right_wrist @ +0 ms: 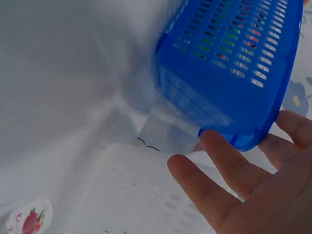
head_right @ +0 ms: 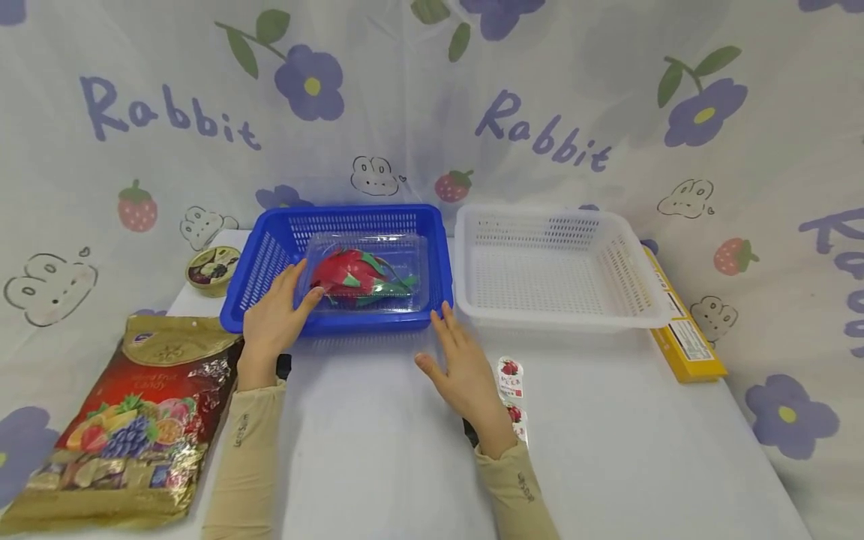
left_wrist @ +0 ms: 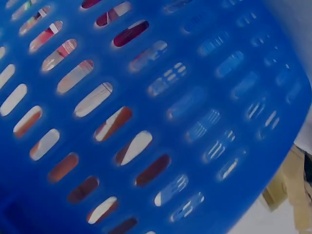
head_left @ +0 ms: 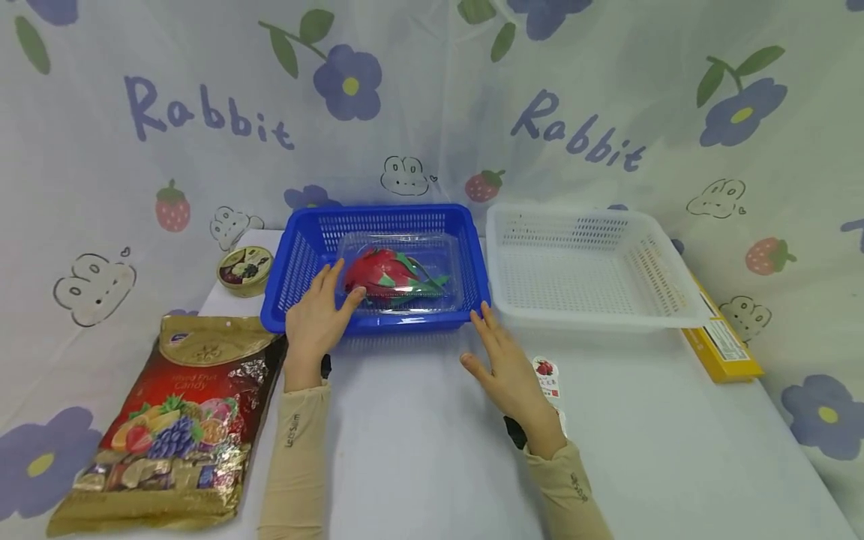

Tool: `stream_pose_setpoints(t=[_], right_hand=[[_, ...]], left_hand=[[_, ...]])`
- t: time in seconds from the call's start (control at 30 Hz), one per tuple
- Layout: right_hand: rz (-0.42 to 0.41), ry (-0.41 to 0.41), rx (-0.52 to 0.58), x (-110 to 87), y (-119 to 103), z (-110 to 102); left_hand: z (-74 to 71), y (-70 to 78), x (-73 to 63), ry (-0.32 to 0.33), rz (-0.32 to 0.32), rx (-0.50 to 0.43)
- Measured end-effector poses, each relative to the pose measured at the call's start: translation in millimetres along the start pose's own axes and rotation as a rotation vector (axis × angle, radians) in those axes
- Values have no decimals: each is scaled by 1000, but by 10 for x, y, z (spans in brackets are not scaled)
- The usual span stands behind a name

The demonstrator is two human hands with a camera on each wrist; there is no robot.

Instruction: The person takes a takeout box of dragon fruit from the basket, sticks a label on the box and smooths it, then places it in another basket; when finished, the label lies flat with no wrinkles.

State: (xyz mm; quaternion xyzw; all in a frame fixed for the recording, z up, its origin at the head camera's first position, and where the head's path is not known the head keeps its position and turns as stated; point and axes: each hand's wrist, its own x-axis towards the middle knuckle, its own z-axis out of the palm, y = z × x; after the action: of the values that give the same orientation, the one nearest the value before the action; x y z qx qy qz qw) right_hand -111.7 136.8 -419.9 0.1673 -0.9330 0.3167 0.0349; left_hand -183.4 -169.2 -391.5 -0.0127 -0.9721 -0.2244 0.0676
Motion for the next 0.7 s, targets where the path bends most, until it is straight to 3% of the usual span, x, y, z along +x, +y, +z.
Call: stream_pose_setpoints(t=[0.23,0.33,0.5,0.7], right_hand=[[29,-1,2,1,-11,52],[24,1,-5,4,-28,70],[22,-15,-12,6,-42,64],[32,-18,-5,13,-15,58]], left_hand=[[23,-38,130,34,7,-4],[19,-63,198,16,-8,2],[-22,-56,320,-142,-66,-26],[-41,22,507,-326,-94,-149]])
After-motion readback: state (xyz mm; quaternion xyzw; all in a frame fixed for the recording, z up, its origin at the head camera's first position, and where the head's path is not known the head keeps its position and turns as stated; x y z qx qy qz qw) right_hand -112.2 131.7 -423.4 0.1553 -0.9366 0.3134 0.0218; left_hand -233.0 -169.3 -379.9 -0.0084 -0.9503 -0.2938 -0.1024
